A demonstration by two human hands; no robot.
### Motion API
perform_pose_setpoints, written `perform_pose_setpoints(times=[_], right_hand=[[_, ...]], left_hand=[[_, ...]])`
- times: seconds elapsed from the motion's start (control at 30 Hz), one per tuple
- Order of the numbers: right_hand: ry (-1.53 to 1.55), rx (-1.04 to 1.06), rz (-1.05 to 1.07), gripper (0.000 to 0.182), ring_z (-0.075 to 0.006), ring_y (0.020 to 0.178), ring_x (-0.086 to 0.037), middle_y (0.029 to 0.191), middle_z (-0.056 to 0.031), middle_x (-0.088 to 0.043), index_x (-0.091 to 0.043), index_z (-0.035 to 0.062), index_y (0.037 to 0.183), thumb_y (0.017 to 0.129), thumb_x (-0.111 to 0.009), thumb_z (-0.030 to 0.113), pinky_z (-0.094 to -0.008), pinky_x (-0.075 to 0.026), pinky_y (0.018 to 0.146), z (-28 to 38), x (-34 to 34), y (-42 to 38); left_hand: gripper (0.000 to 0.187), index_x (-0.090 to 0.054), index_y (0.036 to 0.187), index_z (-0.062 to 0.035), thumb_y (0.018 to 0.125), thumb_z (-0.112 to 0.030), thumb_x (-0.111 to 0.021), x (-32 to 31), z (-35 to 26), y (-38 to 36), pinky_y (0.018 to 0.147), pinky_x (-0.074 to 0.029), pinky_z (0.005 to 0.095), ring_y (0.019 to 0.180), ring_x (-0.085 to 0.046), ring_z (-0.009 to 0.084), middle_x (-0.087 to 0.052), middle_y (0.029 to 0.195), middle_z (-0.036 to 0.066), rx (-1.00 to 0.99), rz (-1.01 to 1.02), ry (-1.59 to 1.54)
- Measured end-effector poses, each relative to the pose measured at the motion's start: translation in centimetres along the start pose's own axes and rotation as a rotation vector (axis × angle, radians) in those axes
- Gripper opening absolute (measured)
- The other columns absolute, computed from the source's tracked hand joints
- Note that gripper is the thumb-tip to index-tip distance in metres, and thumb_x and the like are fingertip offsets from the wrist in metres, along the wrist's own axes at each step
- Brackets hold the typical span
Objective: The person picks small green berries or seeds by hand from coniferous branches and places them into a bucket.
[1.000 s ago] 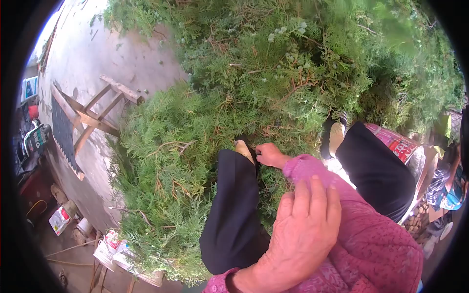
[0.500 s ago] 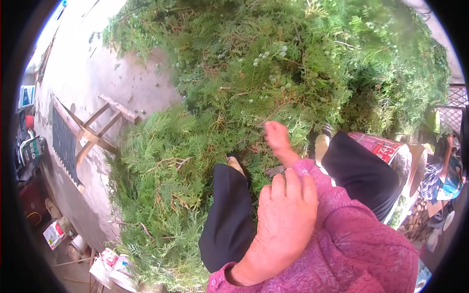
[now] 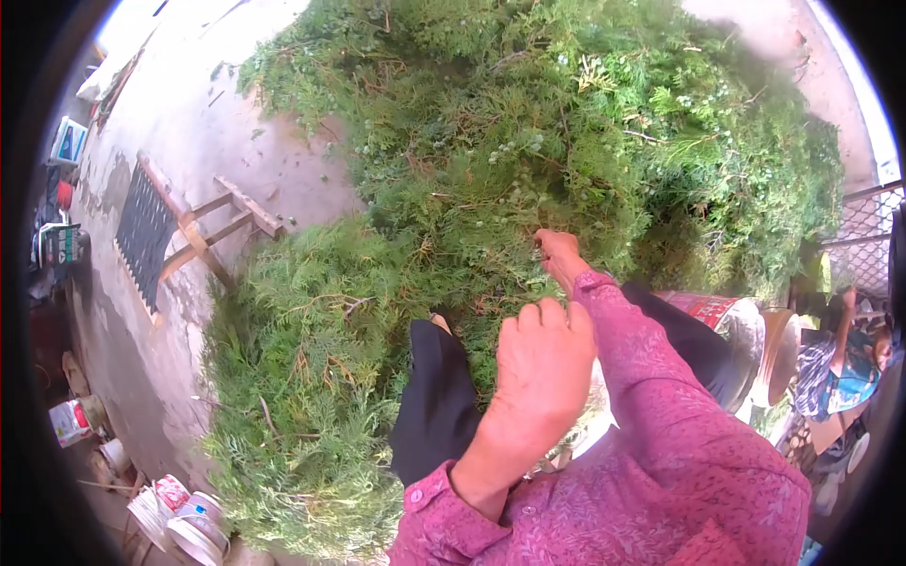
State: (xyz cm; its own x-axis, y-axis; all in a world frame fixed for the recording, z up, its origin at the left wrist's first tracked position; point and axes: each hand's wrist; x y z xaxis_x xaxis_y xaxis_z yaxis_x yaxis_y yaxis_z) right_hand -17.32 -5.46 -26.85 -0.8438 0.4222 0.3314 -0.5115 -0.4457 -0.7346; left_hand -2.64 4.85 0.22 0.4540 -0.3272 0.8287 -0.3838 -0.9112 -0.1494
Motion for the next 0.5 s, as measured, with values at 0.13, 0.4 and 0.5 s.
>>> perform_pose_setpoints(times=[0.13,0.4,0.5], right_hand=[[0.182,-0.148,0.418,0.024,-0.0074,0.041,-0.035,0.050,0.0015,-0.042,-0.045,0.0101,0.054,0.069,-0.062,0.005,-0.0249,-0.024,0.036,4.8,4.3,-3.6],[0.312,0.431,0.712,0.013,-0.0081,0.047,-0.043,0.055,0.0024,-0.048,-0.057,0.0053,0.073,0.079,-0.063,0.014,-0.0208,-0.033,0.042,13.1,10.7,-19.7],[0.059,0.888,0.459,0.012,-0.0068,0.046,-0.046,0.061,0.0005,-0.054,-0.061,0.0021,0.077,0.079,-0.062,0.013,-0.0193,-0.034,0.042,11.9,11.4,-22.6]], left_hand=[[0.027,-0.055,0.085,-0.0005,0.072,-0.023,-0.064,0.4,-0.9,-0.2,0.071,-0.044,0.0406,0.080,-0.055,0.0308,-0.057,0.082,0.014,-0.030,-0.017,-0.124],[0.050,-0.055,0.106,0.0053,0.084,-0.040,-0.053,-1.2,-3.4,1.0,0.076,-0.045,0.0319,0.089,-0.059,0.0222,-0.061,0.096,0.017,0.125,-0.193,-0.779],[0.045,-0.057,0.104,0.0015,0.088,-0.040,-0.047,-1.0,-3.7,1.6,0.078,-0.044,0.0310,0.093,-0.057,0.0185,-0.060,0.100,0.011,0.300,-0.105,-1.245]])
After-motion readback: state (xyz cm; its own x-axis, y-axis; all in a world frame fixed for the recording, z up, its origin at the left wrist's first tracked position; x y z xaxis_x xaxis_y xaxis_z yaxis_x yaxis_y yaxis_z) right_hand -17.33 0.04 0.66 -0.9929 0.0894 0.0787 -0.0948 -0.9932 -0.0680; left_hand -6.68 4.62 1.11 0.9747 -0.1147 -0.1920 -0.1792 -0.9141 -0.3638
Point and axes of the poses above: each hand's wrist, its own y-axis towards the middle knuckle, its own x-axis out of the back of the hand, z = x × y
